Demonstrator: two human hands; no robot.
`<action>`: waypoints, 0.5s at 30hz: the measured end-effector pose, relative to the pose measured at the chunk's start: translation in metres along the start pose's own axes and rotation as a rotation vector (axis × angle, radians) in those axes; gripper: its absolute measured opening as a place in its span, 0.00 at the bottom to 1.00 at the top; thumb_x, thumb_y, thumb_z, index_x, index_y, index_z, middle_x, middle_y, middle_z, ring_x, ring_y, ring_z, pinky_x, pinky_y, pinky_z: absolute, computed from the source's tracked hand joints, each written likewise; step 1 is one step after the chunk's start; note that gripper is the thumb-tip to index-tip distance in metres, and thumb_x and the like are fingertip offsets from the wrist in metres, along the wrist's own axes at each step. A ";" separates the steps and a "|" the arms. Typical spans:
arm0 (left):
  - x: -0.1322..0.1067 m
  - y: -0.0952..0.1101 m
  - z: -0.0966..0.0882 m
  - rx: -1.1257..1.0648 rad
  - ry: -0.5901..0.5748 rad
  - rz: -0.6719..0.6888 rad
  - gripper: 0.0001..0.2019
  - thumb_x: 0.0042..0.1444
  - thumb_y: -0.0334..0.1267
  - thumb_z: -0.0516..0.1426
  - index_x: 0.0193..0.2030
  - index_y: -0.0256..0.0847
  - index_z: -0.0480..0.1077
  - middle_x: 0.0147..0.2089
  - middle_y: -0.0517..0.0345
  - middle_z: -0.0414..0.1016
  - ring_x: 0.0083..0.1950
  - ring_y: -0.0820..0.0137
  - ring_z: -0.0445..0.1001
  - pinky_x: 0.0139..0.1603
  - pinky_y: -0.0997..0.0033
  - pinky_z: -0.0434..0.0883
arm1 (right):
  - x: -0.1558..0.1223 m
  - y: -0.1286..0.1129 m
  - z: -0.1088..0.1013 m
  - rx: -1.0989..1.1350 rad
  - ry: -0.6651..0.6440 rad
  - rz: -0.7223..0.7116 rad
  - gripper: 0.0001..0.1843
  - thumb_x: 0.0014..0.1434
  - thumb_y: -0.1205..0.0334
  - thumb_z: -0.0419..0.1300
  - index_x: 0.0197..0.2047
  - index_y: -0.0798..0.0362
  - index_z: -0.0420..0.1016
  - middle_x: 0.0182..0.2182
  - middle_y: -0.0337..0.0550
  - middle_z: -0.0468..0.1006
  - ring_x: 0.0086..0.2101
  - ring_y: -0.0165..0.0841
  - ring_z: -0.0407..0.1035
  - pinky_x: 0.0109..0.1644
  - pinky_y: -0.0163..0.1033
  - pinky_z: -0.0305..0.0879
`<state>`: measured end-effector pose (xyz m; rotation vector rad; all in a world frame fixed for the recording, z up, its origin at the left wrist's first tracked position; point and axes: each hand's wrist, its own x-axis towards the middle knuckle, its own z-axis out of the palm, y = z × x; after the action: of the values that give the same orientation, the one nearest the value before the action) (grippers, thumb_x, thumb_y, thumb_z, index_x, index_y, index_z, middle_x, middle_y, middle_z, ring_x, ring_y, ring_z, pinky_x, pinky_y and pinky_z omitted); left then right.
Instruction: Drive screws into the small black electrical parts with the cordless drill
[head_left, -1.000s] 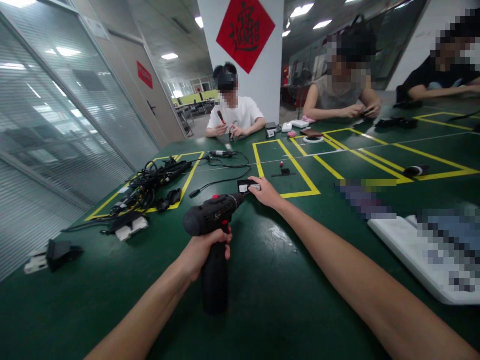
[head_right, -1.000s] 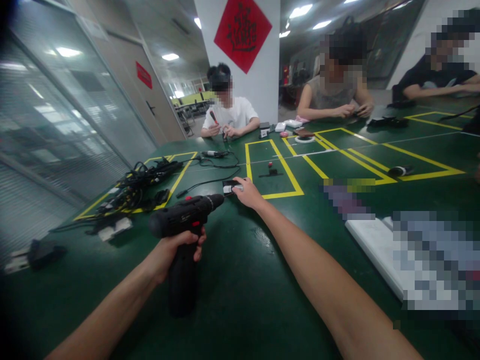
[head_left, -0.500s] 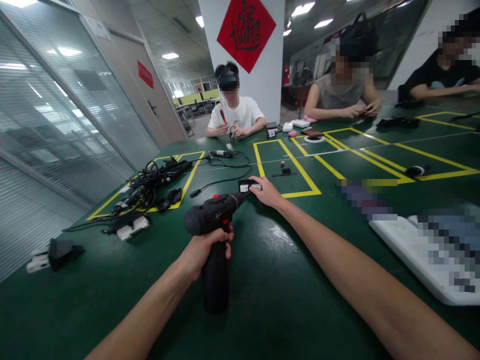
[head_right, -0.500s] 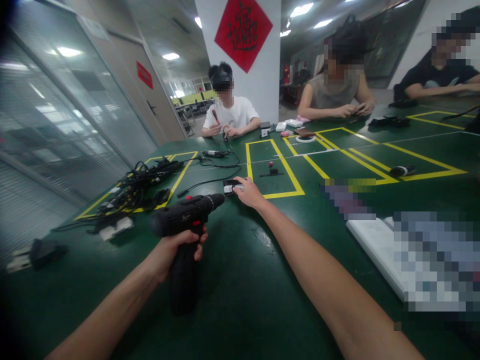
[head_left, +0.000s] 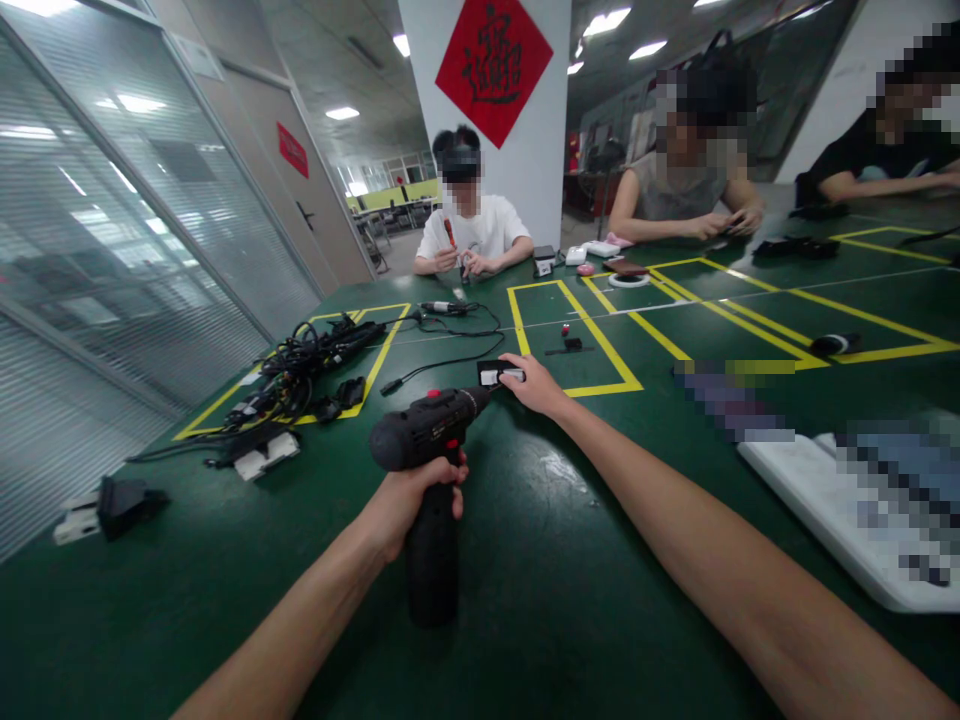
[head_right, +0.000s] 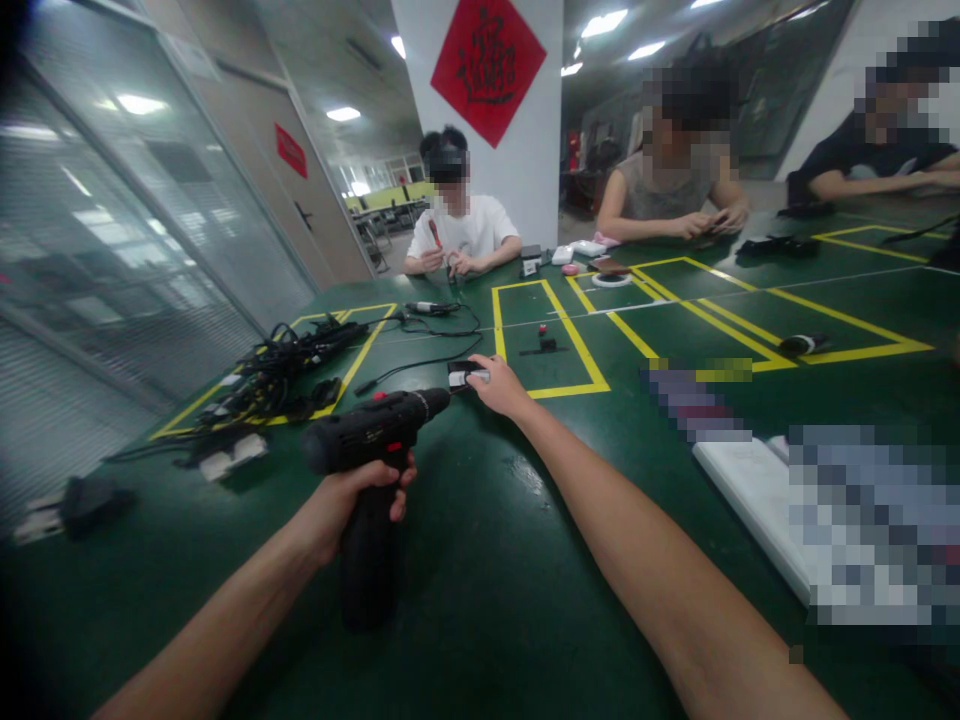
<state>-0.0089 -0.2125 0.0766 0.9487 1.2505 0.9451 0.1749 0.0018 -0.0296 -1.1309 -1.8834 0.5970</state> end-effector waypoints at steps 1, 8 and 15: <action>0.000 0.000 0.000 -0.001 0.001 -0.001 0.12 0.43 0.34 0.59 0.37 0.35 0.69 0.30 0.59 0.70 0.21 0.74 0.69 0.25 0.72 0.65 | 0.000 0.000 0.000 0.002 -0.004 0.004 0.23 0.60 0.59 0.57 0.58 0.51 0.72 0.47 0.47 0.69 0.45 0.37 0.68 0.57 0.43 0.63; 0.001 -0.001 -0.001 0.010 -0.016 0.005 0.10 0.44 0.34 0.58 0.35 0.35 0.69 0.29 0.60 0.69 0.21 0.75 0.69 0.26 0.73 0.65 | -0.001 -0.004 -0.003 0.014 -0.017 0.007 0.23 0.60 0.59 0.56 0.58 0.51 0.71 0.46 0.47 0.69 0.45 0.37 0.68 0.57 0.43 0.62; 0.001 0.000 -0.001 0.037 -0.016 0.012 0.12 0.45 0.35 0.58 0.38 0.34 0.69 0.32 0.58 0.71 0.21 0.76 0.69 0.25 0.73 0.64 | 0.000 -0.002 -0.002 0.015 -0.014 0.002 0.23 0.60 0.59 0.57 0.58 0.51 0.72 0.48 0.48 0.70 0.46 0.37 0.68 0.58 0.43 0.62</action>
<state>-0.0101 -0.2117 0.0765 0.9921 1.2537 0.9251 0.1755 0.0010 -0.0274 -1.1218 -1.8875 0.6204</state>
